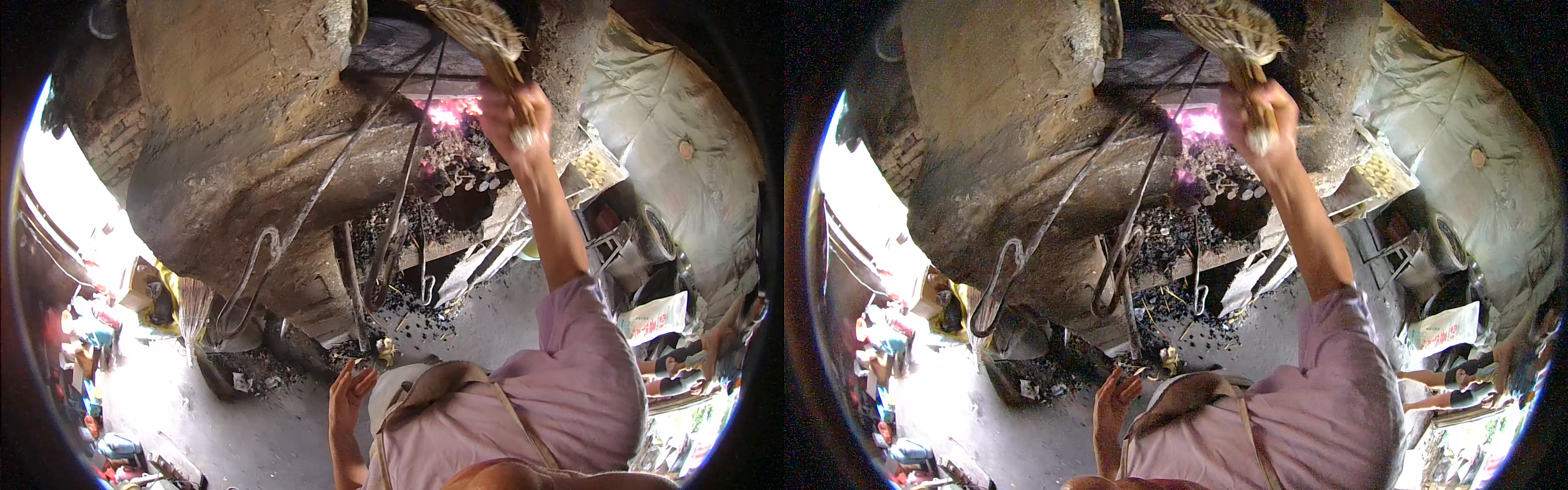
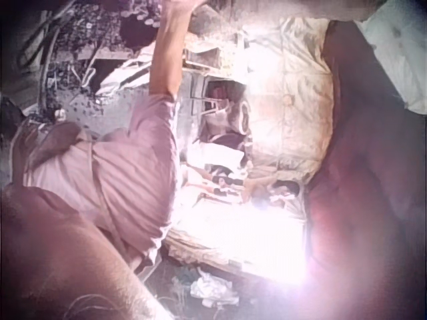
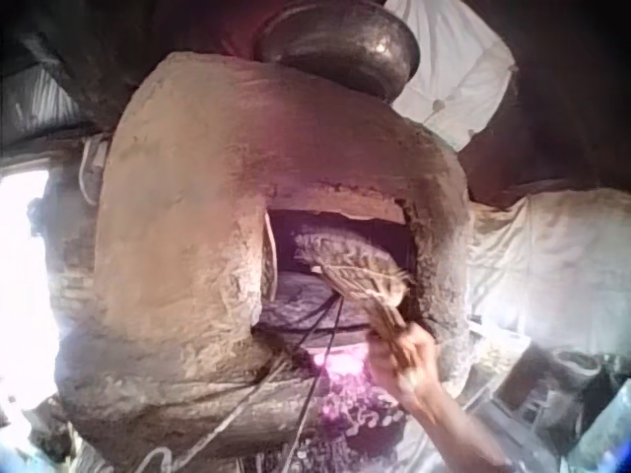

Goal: The person flattens dough balls by hand on a wooden board, then uses a straw broom to slap the flattened dough onto the inner wall of a hot clay oven. The person uses metal tongs to adjust the fire and retrieve the baked flatbreads, stacking them on a cloth.

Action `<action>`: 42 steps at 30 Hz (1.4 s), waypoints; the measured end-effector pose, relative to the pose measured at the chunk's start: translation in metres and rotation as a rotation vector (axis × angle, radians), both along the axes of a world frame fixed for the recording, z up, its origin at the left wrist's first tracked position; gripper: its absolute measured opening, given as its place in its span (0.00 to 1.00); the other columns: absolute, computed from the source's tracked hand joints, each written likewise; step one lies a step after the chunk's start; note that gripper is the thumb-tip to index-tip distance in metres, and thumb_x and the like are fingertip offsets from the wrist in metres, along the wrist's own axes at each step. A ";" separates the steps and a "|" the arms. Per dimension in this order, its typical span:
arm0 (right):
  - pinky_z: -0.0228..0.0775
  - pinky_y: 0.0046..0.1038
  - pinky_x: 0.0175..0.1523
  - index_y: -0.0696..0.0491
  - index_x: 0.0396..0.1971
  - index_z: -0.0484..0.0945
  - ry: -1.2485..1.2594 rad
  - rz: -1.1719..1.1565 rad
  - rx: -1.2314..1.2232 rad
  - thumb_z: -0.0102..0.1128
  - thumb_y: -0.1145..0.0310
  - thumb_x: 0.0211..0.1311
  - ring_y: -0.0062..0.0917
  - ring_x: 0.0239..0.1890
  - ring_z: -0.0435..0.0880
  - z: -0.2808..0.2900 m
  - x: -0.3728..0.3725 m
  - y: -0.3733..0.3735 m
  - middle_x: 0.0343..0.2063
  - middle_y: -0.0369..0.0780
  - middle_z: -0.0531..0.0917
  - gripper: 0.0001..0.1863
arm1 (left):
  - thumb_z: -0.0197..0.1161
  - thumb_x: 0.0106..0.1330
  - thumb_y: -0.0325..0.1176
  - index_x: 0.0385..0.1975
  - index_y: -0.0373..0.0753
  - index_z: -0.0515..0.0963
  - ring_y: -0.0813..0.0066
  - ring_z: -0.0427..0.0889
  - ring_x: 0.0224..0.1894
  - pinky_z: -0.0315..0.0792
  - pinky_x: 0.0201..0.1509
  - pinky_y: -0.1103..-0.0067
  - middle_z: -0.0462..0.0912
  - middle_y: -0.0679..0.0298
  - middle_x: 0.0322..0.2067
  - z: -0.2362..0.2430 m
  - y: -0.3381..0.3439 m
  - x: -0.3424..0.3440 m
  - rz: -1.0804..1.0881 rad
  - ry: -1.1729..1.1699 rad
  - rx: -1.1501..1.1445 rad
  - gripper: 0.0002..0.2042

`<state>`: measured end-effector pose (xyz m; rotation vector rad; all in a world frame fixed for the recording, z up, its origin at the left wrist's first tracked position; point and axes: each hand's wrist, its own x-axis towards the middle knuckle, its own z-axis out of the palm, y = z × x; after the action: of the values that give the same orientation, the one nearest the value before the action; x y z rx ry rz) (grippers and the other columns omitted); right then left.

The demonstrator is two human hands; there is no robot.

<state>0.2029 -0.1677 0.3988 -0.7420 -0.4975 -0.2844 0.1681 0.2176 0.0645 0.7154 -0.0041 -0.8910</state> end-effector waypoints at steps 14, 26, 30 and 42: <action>0.58 0.23 0.11 0.58 0.38 0.67 0.069 -0.056 -0.004 0.51 0.67 0.35 0.22 0.13 0.65 -0.017 -0.022 0.012 0.17 0.37 0.67 0.23 | 0.55 0.59 0.41 0.56 0.34 0.58 0.49 0.72 0.47 0.70 0.50 0.66 0.64 0.44 0.52 -0.026 -0.013 -0.023 -0.144 0.148 0.145 0.27; 0.68 0.23 0.23 0.59 0.38 0.70 0.383 -0.468 -0.120 0.58 0.63 0.41 0.23 0.24 0.75 -0.162 -0.205 0.004 0.23 0.40 0.76 0.23 | 0.53 0.60 0.44 0.57 0.36 0.57 0.67 0.73 0.48 0.65 0.51 0.76 0.73 0.56 0.46 -0.093 -0.075 -0.108 -0.196 -0.007 0.493 0.28; 0.63 0.20 0.16 0.58 0.31 0.70 0.286 -0.673 -1.272 0.49 0.53 0.52 0.22 0.08 0.71 -0.225 -0.313 -0.045 0.09 0.37 0.72 0.21 | 0.53 0.59 0.46 0.56 0.38 0.59 0.71 0.73 0.47 0.64 0.51 0.77 0.74 0.60 0.44 -0.097 -0.125 -0.139 -0.291 -0.064 0.606 0.28; 0.59 0.19 0.15 0.54 0.29 0.61 0.686 -1.207 -0.250 0.52 0.77 0.46 0.17 0.13 0.67 -0.360 -0.270 -0.352 0.16 0.35 0.69 0.11 | 0.51 0.59 0.53 0.56 0.42 0.60 0.67 0.68 0.53 0.59 0.56 0.70 0.68 0.60 0.51 -0.070 -0.158 -0.218 -0.262 -0.166 0.679 0.29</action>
<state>-0.0675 -0.5201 0.0384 -1.2577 0.6424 -1.0472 -0.0502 0.0595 -0.0059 1.4461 0.0609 -1.0898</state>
